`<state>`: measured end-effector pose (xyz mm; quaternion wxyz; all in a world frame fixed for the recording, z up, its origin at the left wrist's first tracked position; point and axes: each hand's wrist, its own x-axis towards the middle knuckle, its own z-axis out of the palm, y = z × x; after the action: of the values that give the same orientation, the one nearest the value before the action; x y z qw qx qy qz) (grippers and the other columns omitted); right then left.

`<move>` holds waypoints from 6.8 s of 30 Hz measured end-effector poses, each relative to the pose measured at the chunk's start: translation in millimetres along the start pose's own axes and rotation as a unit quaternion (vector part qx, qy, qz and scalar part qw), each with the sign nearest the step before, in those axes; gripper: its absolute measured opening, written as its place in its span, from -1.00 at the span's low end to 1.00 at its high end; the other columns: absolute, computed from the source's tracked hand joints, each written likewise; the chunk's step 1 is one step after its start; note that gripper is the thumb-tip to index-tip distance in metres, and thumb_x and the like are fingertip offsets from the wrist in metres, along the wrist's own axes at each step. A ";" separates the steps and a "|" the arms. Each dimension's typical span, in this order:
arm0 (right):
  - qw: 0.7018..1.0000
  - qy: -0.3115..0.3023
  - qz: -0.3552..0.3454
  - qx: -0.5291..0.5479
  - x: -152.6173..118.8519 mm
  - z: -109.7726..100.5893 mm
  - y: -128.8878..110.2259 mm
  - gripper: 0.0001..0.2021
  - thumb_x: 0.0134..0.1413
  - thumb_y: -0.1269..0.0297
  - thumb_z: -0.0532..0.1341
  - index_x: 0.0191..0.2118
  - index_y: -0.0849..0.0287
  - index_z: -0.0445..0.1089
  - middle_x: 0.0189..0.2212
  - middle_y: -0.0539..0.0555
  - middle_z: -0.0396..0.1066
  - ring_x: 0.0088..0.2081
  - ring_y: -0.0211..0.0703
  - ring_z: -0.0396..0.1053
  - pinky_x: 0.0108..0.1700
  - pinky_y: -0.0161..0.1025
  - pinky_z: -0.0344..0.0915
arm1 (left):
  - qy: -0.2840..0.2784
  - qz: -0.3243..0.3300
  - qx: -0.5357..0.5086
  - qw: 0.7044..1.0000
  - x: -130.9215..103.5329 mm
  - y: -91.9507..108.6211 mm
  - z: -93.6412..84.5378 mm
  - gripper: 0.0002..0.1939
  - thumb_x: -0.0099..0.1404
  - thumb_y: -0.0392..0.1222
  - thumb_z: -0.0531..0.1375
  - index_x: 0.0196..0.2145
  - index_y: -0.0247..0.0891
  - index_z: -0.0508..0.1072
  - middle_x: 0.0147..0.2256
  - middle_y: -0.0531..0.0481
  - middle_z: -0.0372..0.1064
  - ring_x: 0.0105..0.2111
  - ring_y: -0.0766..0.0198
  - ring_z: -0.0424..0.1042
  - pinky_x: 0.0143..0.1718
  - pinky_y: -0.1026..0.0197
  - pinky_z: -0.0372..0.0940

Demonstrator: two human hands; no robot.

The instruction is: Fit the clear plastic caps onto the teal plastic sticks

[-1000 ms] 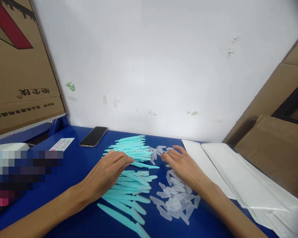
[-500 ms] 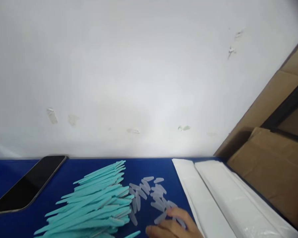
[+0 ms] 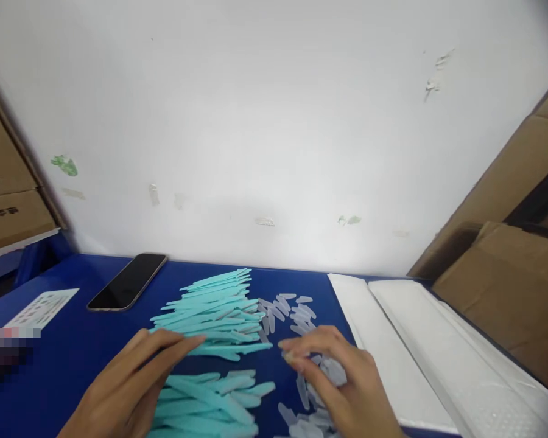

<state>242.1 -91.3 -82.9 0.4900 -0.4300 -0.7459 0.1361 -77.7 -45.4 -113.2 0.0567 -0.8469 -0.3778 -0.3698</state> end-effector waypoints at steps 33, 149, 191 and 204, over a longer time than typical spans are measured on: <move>0.987 0.019 0.128 0.099 -10.0 9.6 -8.3 -0.72 0.26 0.02 0.28 -0.35 0.11 0.47 -0.53 -0.05 0.41 -0.56 -0.24 0.39 -0.48 -0.30 0.24 | -0.029 0.138 0.121 0.983 43.9 9.5 20.9 -0.62 0.51 -0.44 -0.11 0.09 -0.22 0.37 -0.20 -0.06 0.40 -0.32 0.20 0.35 -0.23 0.15 0.28; 0.919 -0.196 0.089 -0.330 1.5 -28.8 19.7 -0.93 0.17 0.36 0.37 -0.26 0.04 0.60 -0.29 0.01 0.58 -0.24 -0.04 0.53 -0.27 -0.19 0.37 | -0.105 0.090 0.029 0.990 38.3 -1.4 3.4 -0.77 0.57 -0.15 -0.04 -0.25 -0.21 0.29 -0.37 0.05 0.29 -0.42 0.20 0.21 -0.37 0.18 0.09; 0.956 -0.109 -0.092 -0.258 -9.0 -7.9 -3.9 -0.72 0.47 0.18 0.06 -0.10 0.11 0.51 -0.17 0.09 0.57 -0.23 -0.17 0.54 -0.24 -0.27 0.42 | -0.057 0.185 -0.049 0.980 32.0 11.5 -1.4 -0.63 0.53 -0.38 -0.01 0.21 -0.15 0.27 -0.19 -0.06 0.43 -0.28 0.30 0.41 -0.29 0.30 0.33; 0.954 -0.126 -0.091 -0.255 -11.0 -5.2 -5.9 -0.69 0.51 0.21 0.00 0.01 0.11 0.48 -0.27 0.05 0.56 -0.33 -0.21 0.52 -0.35 -0.31 0.33 | -0.046 0.210 -0.043 0.976 29.5 14.9 -3.7 -0.56 0.50 -0.42 0.02 0.27 -0.16 0.22 -0.18 -0.08 0.43 -0.32 0.28 0.38 -0.35 0.30 0.28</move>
<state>245.1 -104.5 -83.4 0.2769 -0.4500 -0.8475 -0.0507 -56.6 -39.8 -88.1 0.0787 -0.9251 -0.1775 -0.3264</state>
